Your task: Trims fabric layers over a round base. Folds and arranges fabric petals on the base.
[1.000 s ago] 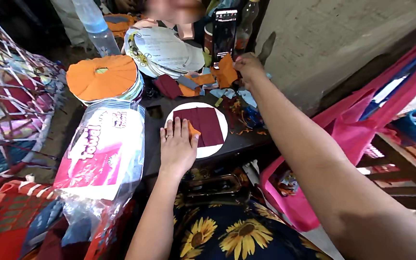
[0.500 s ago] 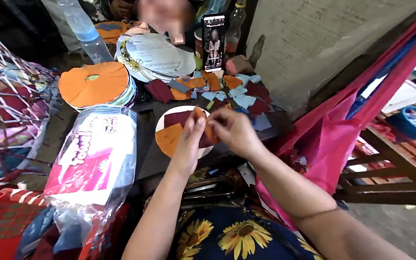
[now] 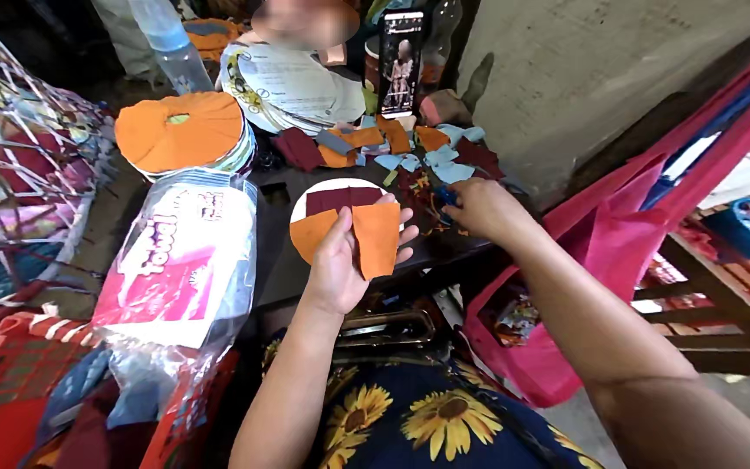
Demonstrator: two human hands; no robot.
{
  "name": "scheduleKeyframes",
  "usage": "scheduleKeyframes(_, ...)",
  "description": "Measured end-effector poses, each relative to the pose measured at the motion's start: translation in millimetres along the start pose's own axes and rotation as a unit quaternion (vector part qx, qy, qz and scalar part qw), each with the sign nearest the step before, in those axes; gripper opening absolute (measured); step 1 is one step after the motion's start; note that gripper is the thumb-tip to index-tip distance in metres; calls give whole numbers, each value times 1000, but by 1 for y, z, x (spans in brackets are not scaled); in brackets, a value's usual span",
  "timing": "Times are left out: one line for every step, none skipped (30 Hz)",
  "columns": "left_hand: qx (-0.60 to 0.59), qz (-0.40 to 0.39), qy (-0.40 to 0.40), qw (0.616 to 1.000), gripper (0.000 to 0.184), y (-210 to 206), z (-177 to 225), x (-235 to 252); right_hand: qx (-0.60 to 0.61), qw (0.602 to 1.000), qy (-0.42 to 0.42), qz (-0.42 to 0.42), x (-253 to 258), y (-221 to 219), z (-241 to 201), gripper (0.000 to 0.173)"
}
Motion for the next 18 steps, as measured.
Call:
scheduleKeyframes(5, -3, -2, 1000, 64, -1, 0, -1, -16, 1000, -5, -17, 3, 1, 2, 39)
scheduleKeyframes(12, -2, -6, 1000, 59, -1, 1, -2, -29, 999, -10, -30, 7, 3, 3, 38)
scheduleKeyframes(21, -1, -8, 1000, 53, -1, 1, -3, -37, 998, -16, -39, 10, 6, 5, 36)
scheduleKeyframes(30, 3, -8, 1000, 49, 0, 1, -3, -36, 998, -20, -49, 14, 8, 7, 34)
scheduleKeyframes(41, 10, -5, 999, 47, 1, 0, -4, -27, 998, -22, -55, 18, 10, 10, 31)
scheduleKeyframes(53, 19, -2, 998, 45, 1, 0, -5, -12, 998, -21, -62, 20, 13, 13, 29)
scheduleKeyframes(63, 32, 1, 997, 41, 2, 0, -6, 9, 997, -21, -74, 22, 16, 15, 28)
scheduleKeyframes(71, 44, 3, 997, 38, 3, 0, -7, 34, 996, -21, -83, 22, 19, 17, 26)
scheduleKeyframes(80, 56, 3, 995, 36, 3, 0, -7, 64, 993, -21, -92, 20, 21, 20, 23)
scheduleKeyframes(92, 69, 2, 993, 33, 4, 1, -8, 99, 990, -20, -99, 17, 22, 23, 20)
scheduleKeyframes(101, 83, -3, 991, 29, 5, 1, -8, 135, 985, -18, -105, 13, 22, 27, 17)
scheduleKeyframes(108, 98, -8, 989, 26, 6, 0, -8, 175, 978, -23, -114, 9, 22, 31, 16)
scheduleKeyframes(114, 110, -11, 987, 23, 7, -1, -7, 209, 970, -31, -123, 5, 21, 35, 17)
scheduleKeyframes(119, 124, -10, 985, 21, 9, -3, -5, 242, 961, -39, -130, 2, 19, 39, 17)
scheduleKeyframes(122, 139, -5, 983, 19, 9, -5, -3, 274, 951, -48, -134, 0, 15, 42, 17)
scheduleKeyframes(121, 152, 4, 981, 19, 9, -7, -2, 306, 942, -52, -130, -2, 12, 44, 18)
scheduleKeyframes(116, 161, 17, 980, 20, 8, -9, -1, 339, 931, -51, -122, -6, 10, 45, 20)
scheduleKeyframes(112, 164, 31, 980, 24, 6, -11, 0, 376, 919, -44, -109, -11, 8, 44, 24)
Point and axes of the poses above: each hand's wrist, its own x-axis towards the middle knuckle, its own y-axis out of the back of the hand, z = x × y, the point moved 7 cm from there along x, towards the middle knuckle, and after that the axes turned 3 degrees about y, right-handed, at the moved point
